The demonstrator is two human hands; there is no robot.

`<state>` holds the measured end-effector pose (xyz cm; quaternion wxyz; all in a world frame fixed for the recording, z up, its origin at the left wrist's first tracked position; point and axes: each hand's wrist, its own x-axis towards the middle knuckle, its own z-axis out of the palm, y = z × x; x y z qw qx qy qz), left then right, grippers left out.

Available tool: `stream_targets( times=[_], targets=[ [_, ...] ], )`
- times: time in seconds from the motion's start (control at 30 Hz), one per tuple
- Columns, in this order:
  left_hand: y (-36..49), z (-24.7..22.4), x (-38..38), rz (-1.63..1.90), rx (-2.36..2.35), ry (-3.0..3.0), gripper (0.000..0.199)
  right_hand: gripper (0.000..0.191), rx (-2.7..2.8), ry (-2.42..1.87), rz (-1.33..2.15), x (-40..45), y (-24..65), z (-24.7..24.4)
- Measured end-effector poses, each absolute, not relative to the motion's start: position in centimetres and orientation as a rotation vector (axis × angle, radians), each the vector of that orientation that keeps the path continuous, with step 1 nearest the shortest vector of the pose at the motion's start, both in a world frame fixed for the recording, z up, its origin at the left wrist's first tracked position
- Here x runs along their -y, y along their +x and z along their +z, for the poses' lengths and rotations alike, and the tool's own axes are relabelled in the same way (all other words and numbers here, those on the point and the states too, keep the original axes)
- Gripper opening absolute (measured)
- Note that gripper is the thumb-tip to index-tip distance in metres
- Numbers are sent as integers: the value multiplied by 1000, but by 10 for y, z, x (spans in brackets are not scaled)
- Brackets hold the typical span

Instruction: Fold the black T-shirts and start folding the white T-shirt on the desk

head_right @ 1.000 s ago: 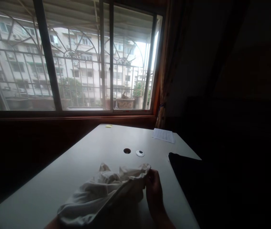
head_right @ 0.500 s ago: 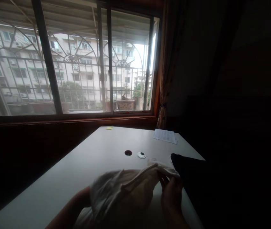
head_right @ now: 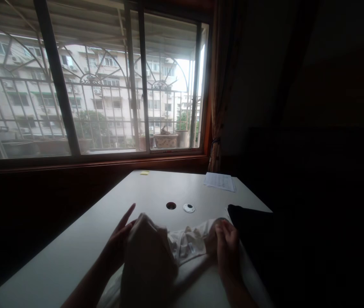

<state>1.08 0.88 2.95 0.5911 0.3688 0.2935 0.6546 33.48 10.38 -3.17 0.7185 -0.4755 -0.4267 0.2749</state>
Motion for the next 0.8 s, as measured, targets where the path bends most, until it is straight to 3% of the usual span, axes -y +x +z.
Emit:
stream_targets(
  times=[0.07, 0.2, 0.4, 0.5, 0.67, 0.8],
  targets=[
    [16, 23, -10, 1421, -572, 865, 83, 41, 1105, -1032, 546, -93, 321, -26],
    [22, 14, -10, 1288, -409, 916, 57, 20, 1649, -851, 726, -67, 295, -19],
    [33, 12, 2, 1035, -321, 1034, 43, 24, 2082, -691, 929, -46, 270, -26],
    [39, 13, 6, 943, -374, 1078, 35, 12, 2109, -759, 901, -45, 269, -28],
    [48, 7, -4, 1104, -609, 1286, 22, 26, 1835, -928, 878, -52, 279, -23],
    [55, -10, -19, 1230, -763, 1563, 22, 36, 1502, -997, 919, -56, 283, -25]
  ],
)
